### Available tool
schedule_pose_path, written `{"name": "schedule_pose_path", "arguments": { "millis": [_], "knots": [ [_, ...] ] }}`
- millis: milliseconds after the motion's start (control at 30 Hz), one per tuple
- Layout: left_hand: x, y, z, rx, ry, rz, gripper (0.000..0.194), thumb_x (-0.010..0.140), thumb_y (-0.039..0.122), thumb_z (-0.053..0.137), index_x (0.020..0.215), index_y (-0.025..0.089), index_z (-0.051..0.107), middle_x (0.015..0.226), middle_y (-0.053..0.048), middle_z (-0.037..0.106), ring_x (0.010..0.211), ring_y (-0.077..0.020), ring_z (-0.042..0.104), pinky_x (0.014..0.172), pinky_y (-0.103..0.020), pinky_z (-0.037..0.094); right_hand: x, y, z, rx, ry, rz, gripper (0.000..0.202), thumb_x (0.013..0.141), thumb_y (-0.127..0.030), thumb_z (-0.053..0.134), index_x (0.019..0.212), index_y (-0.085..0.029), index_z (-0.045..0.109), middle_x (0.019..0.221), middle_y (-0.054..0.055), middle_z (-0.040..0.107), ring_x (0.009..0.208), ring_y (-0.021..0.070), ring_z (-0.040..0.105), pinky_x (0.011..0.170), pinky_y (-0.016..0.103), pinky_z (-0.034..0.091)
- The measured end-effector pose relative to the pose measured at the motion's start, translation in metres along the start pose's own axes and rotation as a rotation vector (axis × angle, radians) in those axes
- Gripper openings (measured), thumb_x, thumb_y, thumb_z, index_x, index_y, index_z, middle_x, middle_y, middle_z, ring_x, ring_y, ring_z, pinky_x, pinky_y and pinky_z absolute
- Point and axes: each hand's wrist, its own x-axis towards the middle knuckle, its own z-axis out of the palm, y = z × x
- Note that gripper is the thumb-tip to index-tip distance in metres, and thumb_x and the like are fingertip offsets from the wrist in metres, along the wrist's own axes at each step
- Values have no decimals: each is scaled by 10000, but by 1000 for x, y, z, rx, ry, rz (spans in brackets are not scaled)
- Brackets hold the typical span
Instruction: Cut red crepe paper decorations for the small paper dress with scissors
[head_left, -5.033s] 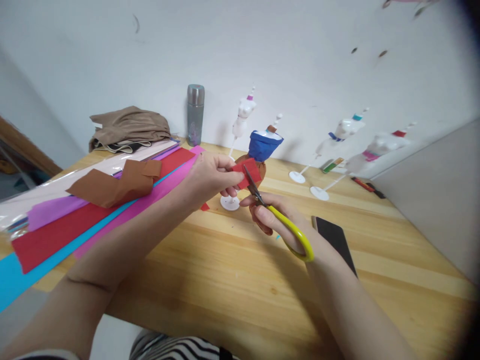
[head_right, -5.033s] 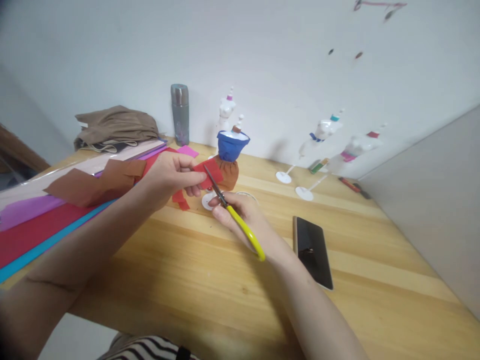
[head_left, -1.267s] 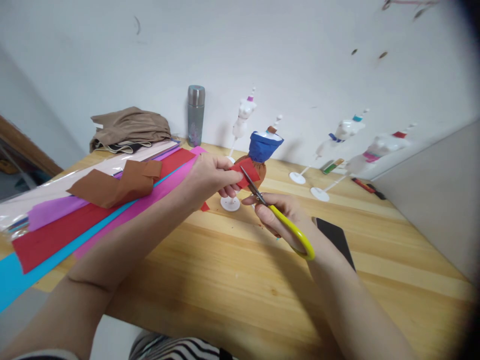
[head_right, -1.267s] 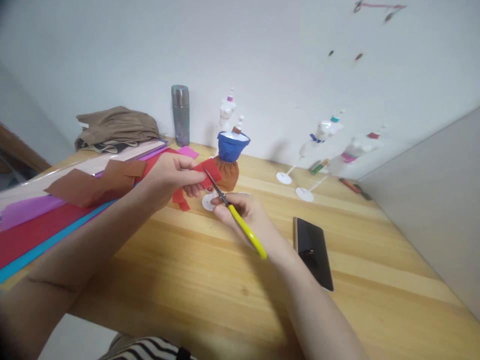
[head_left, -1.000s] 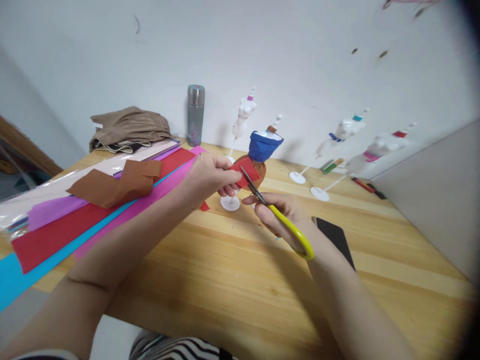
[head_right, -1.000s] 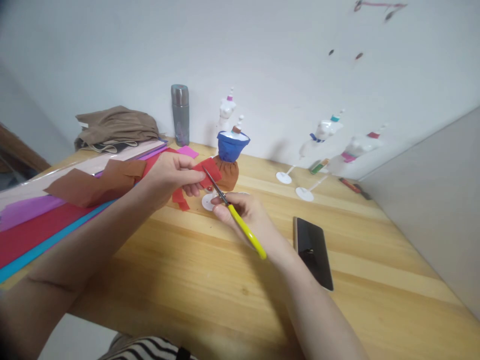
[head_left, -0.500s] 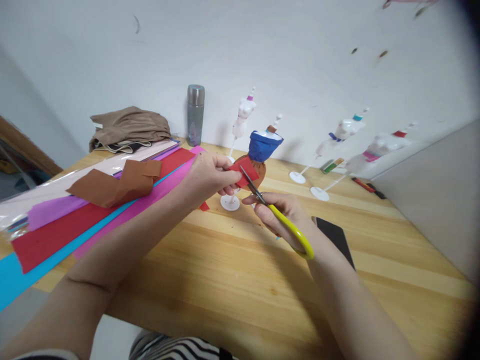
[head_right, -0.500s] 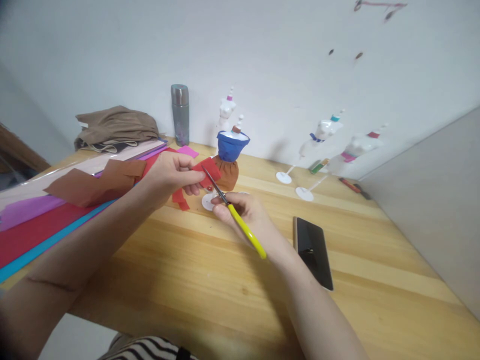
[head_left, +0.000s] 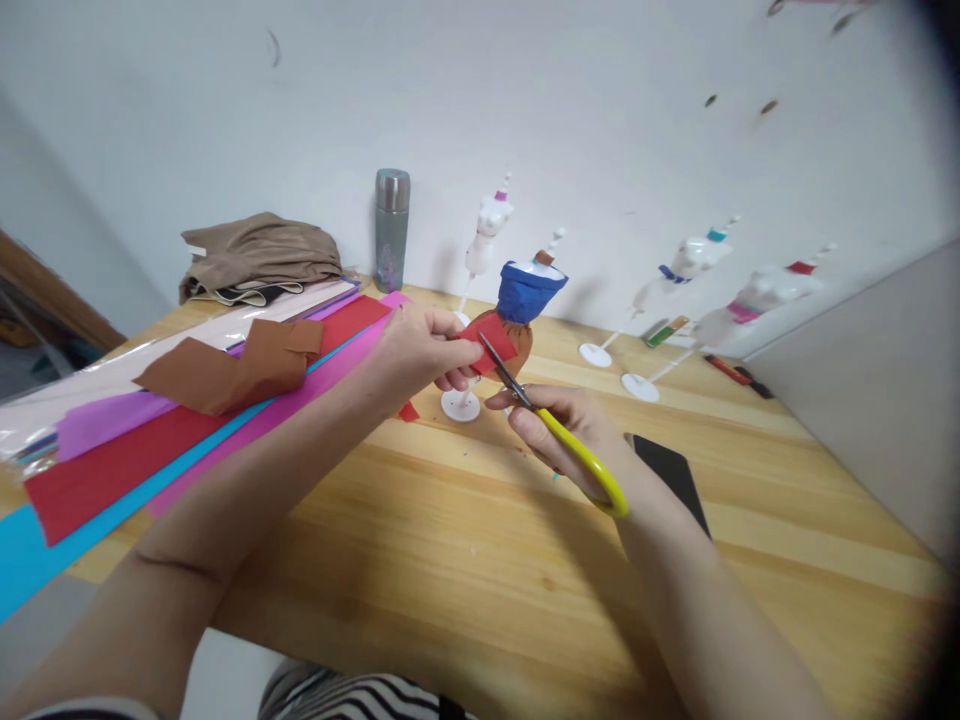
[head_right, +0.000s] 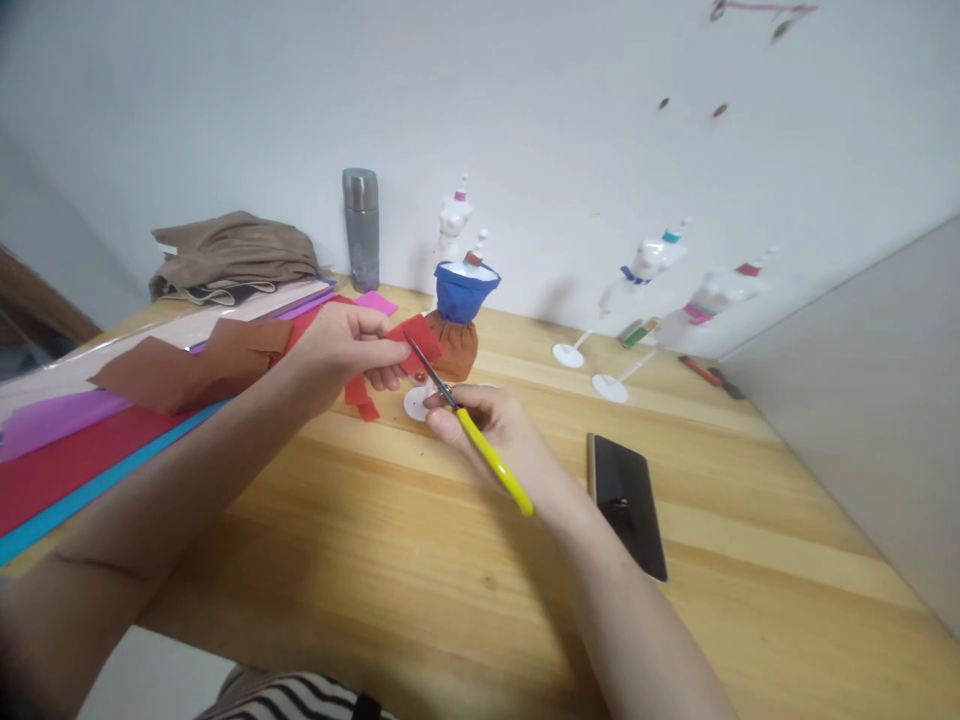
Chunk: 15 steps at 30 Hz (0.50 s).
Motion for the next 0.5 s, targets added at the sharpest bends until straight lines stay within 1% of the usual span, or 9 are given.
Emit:
{"name": "schedule_pose_path", "arguments": {
  "millis": [233, 367, 500],
  "knots": [
    [-1, -1, 2, -40, -2, -10, 191, 766, 54, 655, 591, 128, 658, 499, -3, 659, 443, -78, 591, 480, -169, 475, -1, -2, -2, 21, 12, 4, 378, 846, -578, 692, 847, -200, 692, 516, -75, 379, 448, 101, 309, 454, 278, 294],
    [-3, -7, 8, -159, 4, -10, 187, 803, 91, 664, 621, 131, 657, 529, -7, 675, 465, -72, 607, 493, -160, 466, -1, -1, -3, 38, 42, 8, 378, 833, -580, 705, 856, -203, 696, 511, -82, 356, 455, 108, 318, 455, 280, 299],
    [-5, -10, 13, -253, 18, -22, 186, 820, 119, 677, 634, 131, 668, 533, 1, 667, 471, -68, 609, 503, -158, 459, -1, 3, -5, 78, 44, 2, 451, 824, -639, 715, 893, -193, 719, 533, -73, 371, 486, 127, 369, 470, 288, 321]
  ]
}}
